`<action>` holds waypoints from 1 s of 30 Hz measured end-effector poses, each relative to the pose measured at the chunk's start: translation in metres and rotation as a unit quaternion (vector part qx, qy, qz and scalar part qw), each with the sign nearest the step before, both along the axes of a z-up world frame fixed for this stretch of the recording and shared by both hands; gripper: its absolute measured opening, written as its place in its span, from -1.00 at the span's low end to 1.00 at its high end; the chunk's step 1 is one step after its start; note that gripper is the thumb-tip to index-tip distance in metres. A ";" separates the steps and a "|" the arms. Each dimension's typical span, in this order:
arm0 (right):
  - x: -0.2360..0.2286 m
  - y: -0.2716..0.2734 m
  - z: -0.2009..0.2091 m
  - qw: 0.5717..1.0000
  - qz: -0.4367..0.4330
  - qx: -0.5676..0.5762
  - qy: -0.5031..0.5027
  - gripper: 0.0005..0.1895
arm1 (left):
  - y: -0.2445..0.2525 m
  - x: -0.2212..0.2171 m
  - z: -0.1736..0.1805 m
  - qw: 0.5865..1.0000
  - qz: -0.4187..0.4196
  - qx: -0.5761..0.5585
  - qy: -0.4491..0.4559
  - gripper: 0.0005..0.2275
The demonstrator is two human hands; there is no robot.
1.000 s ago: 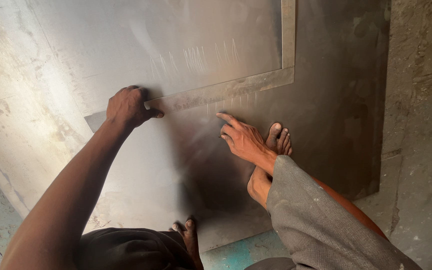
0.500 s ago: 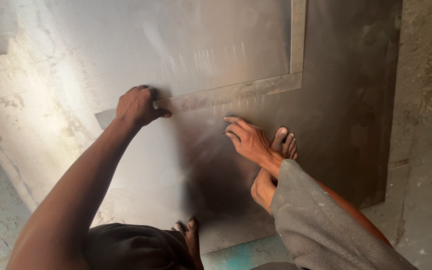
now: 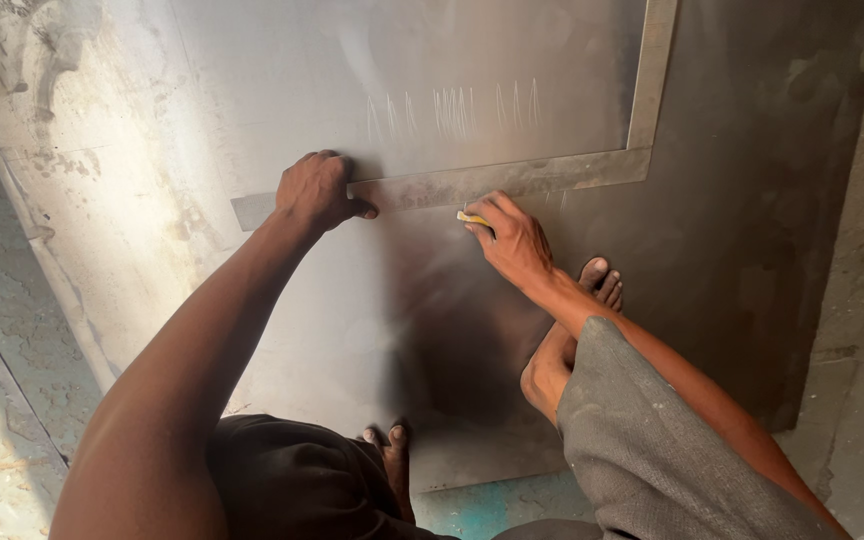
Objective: The person uses a metal square ruler and a yellow marking tool to draw straight lines on a large metal sheet. They position the ruler at various angles and slide the marker along the edge to create a grid of intersecting lines.
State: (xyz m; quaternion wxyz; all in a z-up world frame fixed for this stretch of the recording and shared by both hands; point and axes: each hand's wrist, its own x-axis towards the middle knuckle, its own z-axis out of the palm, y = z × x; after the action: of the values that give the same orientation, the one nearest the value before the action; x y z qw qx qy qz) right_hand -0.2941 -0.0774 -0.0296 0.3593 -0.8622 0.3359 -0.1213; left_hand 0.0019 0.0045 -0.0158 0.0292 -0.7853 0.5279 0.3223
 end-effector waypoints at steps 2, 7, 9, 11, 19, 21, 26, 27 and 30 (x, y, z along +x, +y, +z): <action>0.013 -0.004 -0.002 1.000 0.002 -0.002 -0.001 -0.80 | -0.001 0.000 -0.001 1.000 0.001 -0.001 -0.001 -0.56; 0.021 -0.003 -0.002 1.000 0.014 -0.019 -0.008 -0.80 | -0.002 0.001 -0.004 1.000 0.004 -0.004 0.007 -0.56; 0.020 -0.002 -0.002 1.000 0.010 -0.019 -0.009 -0.83 | -0.001 0.002 -0.006 1.000 0.005 -0.001 0.005 -0.55; 0.022 -0.001 -0.003 1.000 0.012 -0.019 0.021 -0.88 | -0.001 0.002 -0.008 1.000 0.004 -0.002 0.004 -0.53; 0.026 -0.013 0.005 0.938 0.105 0.135 0.301 -0.87 | 0.000 0.000 -0.005 1.000 0.002 -0.013 0.001 -0.52; 0.020 -0.011 0.010 0.895 0.208 0.174 0.354 -0.83 | -0.002 0.003 -0.001 1.000 0.000 -0.006 -0.005 -0.50; 0.013 -0.005 0.004 0.995 0.011 0.073 0.065 -0.80 | 0.001 0.004 -0.008 0.998 -0.011 -0.053 0.008 -0.54; 0.016 -0.005 0.001 0.998 -0.011 0.046 0.041 -0.80 | 0.000 0.005 -0.008 0.999 -0.009 -0.044 0.009 -0.54; 0.020 0.000 -0.004 0.999 -0.033 0.017 0.001 -0.81 | 0.003 0.003 -0.010 1.000 0.000 0.000 0.006 -0.55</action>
State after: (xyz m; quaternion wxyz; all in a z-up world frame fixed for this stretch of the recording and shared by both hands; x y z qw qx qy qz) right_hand -0.2740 -0.0777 -0.0336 0.3690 -0.8448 0.3663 -0.1265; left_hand 0.0053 0.0071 -0.0256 0.0262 -0.7833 0.5282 0.3267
